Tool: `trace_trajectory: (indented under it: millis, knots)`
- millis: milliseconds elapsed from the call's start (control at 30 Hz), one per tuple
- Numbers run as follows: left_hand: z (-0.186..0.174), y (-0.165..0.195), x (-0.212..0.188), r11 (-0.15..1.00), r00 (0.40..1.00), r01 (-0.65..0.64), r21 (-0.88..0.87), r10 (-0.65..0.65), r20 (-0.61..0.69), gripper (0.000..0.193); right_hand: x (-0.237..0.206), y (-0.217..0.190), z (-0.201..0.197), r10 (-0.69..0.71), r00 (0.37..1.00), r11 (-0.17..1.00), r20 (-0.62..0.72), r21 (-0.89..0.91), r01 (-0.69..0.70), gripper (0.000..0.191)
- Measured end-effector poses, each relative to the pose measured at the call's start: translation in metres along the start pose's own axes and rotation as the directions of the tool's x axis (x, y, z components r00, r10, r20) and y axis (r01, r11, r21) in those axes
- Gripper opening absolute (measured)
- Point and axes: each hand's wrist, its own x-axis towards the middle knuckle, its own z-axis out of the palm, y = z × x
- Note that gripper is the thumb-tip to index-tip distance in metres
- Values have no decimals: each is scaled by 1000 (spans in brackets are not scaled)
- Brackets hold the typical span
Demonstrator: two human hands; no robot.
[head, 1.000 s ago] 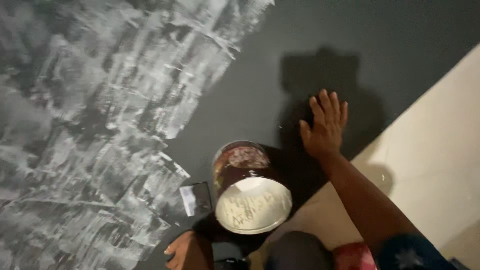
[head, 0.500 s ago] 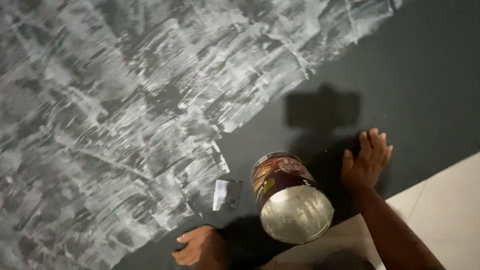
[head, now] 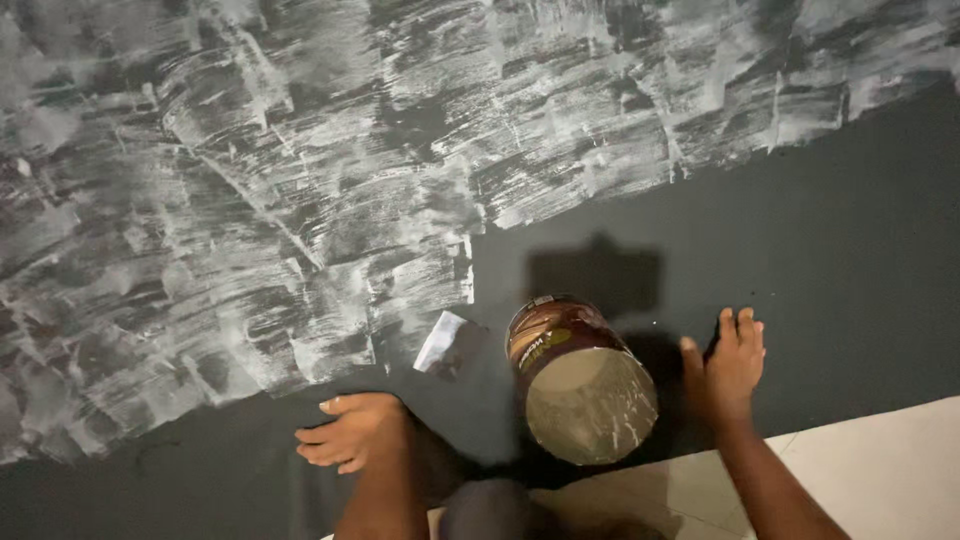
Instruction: The person kneels on a tiled floor and uses a small rectangular tool to spread white paint from a can onto a dark gray mat. The person repeatedly dips the tool into the paint and applies it in short strokes to create a textured pattern.
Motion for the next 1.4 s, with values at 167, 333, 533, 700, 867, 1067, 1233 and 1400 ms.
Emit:
trace_trajectory:
  millis: [167, 333, 533, 700, 867, 1067, 1233, 1400]
  knots:
    - [1, -1, 3, 999, 998, 33, 8, -33, 59, 64, 13, 7, -46, 24, 962, 999, 272, -41, -13, 137]
    - [3, -6, 5, 1000, 999, 10, 18, -11, 39, 65, 28, 1, -38, 253, 824, 946, 507, -310, -99, 160]
    - [5, -4, 8, 1000, 1000, -12, 25, 12, -1, 67, 35, -3, -28, 249, 836, 926, 489, -374, -58, 165]
    - [-2, 1, 6, 1000, 1000, -7, -2, 7, 27, 68, 38, 2, -30, 246, 815, 944, 524, -322, -77, 165]
    - [-5, 4, 1, 999, 999, 35, -26, -35, -17, 73, 34, 10, -29, 235, 824, 953, 516, -291, -89, 160]
    - [5, 0, 5, 996, 992, 87, -34, -90, -83, 79, 26, 13, -36, 198, 839, 965, 507, -253, -75, 156]
    - [-2, -36, 13, 977, 976, -164, -134, 180, 122, 84, 19, 15, -47, 186, 848, 959, 497, -278, -48, 159]
    - [-32, -122, 3, 952, 923, -61, -300, 168, 345, 75, 5, 23, -51, 145, 885, 979, 443, -191, -64, 158]
